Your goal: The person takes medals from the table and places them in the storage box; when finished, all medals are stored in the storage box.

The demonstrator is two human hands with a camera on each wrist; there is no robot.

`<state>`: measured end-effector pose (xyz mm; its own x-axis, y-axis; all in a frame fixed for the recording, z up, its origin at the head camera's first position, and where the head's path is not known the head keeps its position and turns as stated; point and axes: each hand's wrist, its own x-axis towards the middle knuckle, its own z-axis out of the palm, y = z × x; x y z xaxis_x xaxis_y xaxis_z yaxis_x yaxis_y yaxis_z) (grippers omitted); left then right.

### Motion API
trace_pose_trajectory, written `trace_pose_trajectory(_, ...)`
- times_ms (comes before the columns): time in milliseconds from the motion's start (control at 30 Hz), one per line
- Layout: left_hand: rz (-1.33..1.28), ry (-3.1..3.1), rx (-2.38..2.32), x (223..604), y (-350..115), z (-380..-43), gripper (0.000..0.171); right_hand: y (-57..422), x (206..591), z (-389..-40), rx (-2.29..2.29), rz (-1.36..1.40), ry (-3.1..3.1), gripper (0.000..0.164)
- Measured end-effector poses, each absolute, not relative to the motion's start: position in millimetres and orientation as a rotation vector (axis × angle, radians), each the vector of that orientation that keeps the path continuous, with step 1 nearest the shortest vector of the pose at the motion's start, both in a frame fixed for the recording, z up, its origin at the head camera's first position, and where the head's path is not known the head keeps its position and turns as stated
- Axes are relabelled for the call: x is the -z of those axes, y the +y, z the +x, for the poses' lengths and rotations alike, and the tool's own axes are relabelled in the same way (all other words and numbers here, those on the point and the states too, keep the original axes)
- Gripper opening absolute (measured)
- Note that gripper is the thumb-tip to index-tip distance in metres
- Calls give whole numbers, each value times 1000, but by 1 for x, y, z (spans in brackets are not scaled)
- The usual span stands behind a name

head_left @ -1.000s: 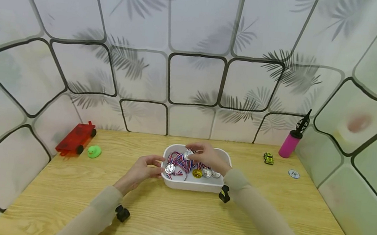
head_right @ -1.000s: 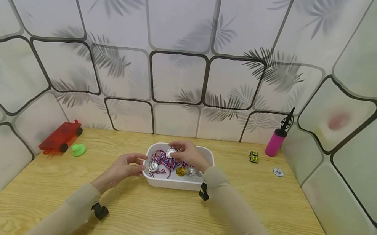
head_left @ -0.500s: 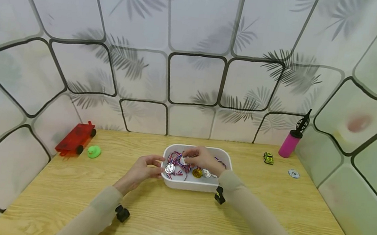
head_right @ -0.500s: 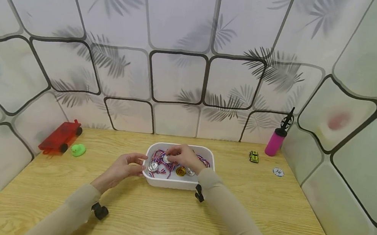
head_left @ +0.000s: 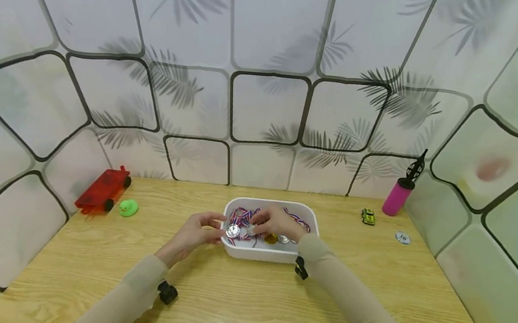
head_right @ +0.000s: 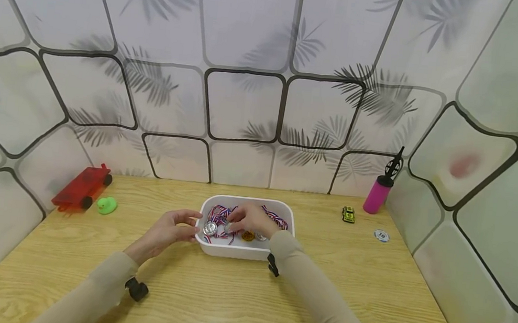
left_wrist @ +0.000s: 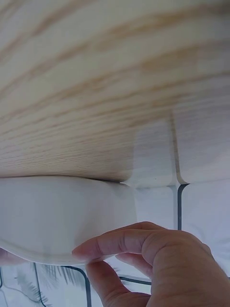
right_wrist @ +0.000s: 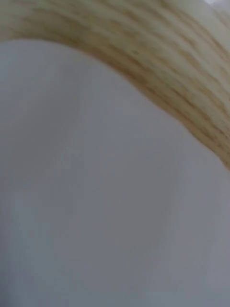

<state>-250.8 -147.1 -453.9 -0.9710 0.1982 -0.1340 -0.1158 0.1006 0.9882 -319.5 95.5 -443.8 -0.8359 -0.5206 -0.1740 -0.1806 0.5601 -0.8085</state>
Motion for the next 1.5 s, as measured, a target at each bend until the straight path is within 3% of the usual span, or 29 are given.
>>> trace_pose_trajectory(967, 90, 2122, -1985, 457, -147, -253, 43, 97, 449, -321, 1080, -671, 2431, 11)
trace_pose_trajectory(1500, 154, 2141, -1930, 455, -151, -254, 44, 112, 443, -319, 1161, -631, 2424, 18)
